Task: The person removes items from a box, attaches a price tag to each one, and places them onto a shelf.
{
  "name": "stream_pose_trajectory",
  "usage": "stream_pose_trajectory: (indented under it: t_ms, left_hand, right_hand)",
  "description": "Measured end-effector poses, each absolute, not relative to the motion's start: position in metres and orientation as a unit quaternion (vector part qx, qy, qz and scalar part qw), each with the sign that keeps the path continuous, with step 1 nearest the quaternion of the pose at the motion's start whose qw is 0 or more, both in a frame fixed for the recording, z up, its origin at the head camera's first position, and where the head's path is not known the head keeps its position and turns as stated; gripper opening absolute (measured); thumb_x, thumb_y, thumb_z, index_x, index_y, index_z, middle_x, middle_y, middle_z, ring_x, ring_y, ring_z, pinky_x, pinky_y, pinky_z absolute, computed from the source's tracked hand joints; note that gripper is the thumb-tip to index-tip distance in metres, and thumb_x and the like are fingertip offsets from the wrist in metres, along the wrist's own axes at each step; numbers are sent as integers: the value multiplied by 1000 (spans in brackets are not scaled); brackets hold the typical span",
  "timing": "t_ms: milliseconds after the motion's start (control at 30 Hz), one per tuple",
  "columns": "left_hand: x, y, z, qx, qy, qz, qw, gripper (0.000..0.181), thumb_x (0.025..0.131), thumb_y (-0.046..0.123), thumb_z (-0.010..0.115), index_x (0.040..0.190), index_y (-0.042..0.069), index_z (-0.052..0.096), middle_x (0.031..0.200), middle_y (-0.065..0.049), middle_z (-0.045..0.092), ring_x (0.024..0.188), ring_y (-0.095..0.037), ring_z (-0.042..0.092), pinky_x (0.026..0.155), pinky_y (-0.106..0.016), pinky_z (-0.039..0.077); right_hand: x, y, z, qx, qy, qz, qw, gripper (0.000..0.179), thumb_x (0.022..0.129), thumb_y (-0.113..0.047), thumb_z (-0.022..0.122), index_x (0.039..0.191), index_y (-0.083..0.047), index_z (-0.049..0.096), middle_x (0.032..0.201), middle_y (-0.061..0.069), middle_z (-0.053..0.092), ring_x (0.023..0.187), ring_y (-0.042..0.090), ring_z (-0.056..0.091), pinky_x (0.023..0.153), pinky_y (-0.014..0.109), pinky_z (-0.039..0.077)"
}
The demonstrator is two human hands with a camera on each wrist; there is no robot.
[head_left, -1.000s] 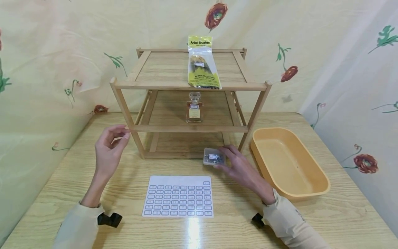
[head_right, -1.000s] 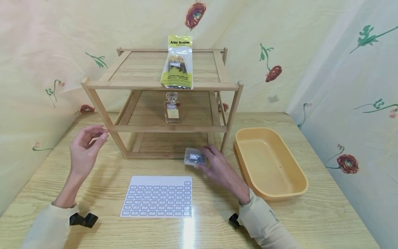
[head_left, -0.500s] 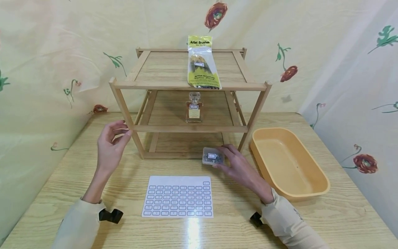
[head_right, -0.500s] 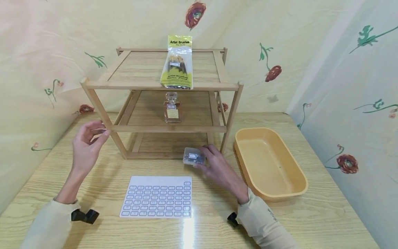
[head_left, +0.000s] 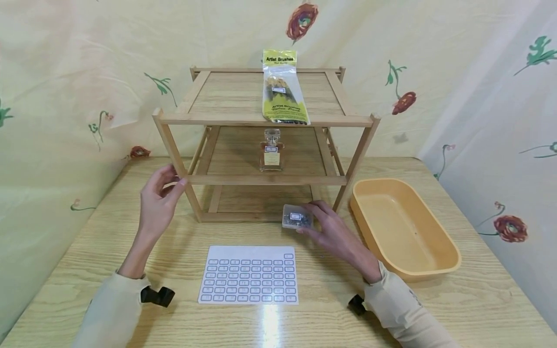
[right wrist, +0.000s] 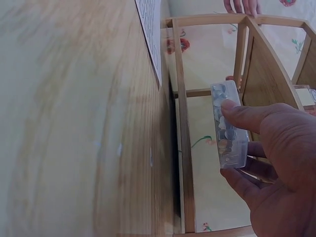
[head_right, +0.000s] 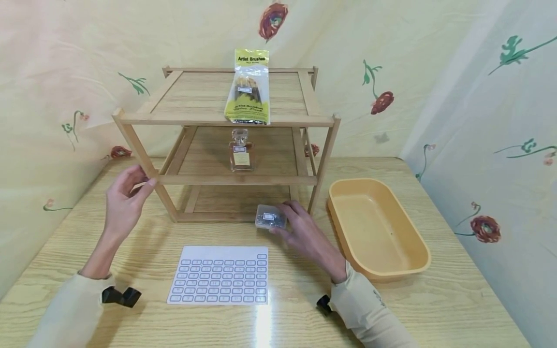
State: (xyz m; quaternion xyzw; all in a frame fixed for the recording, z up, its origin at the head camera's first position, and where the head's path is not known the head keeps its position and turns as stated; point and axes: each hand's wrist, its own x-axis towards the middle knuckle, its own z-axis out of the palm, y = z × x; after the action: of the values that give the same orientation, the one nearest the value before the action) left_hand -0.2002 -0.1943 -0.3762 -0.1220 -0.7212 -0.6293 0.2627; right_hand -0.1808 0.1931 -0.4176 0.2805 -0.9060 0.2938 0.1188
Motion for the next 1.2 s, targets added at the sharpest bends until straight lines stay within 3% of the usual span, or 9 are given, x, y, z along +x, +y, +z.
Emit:
stream_pose_trajectory:
  t_ms: [300, 733, 1200]
  left_hand:
    - [-202, -193, -375, -122, -728, -626, 252, 30, 100, -3, 63, 127, -15, 59, 104, 3, 67, 100, -16, 62, 87, -20, 53]
    - [-203, -195, -377, -124, -737, -618, 243, 28, 101, 2, 65, 127, -8, 61, 106, 2, 67, 102, -15, 62, 90, -21, 53]
    - [-204, -194, -378, -123, -735, -622, 239, 33, 102, 2, 64, 129, -14, 57, 106, 2, 66, 102, -16, 62, 90, -22, 51]
  right_hand:
    - [-185, 191, -417, 284, -905, 293, 122, 58, 89, -17, 84, 135, 8, 59, 128, 22, 58, 107, 33, 62, 84, 46, 57]
    - [-197, 180, -418, 294, -897, 307, 123, 60, 87, -16, 86, 134, 10, 59, 129, 24, 59, 113, 37, 61, 91, 48, 56]
    - [-215, 168, -420, 295, -891, 330, 102, 60, 91, -15, 82, 139, 10, 56, 134, 26, 57, 115, 38, 60, 95, 50, 54]
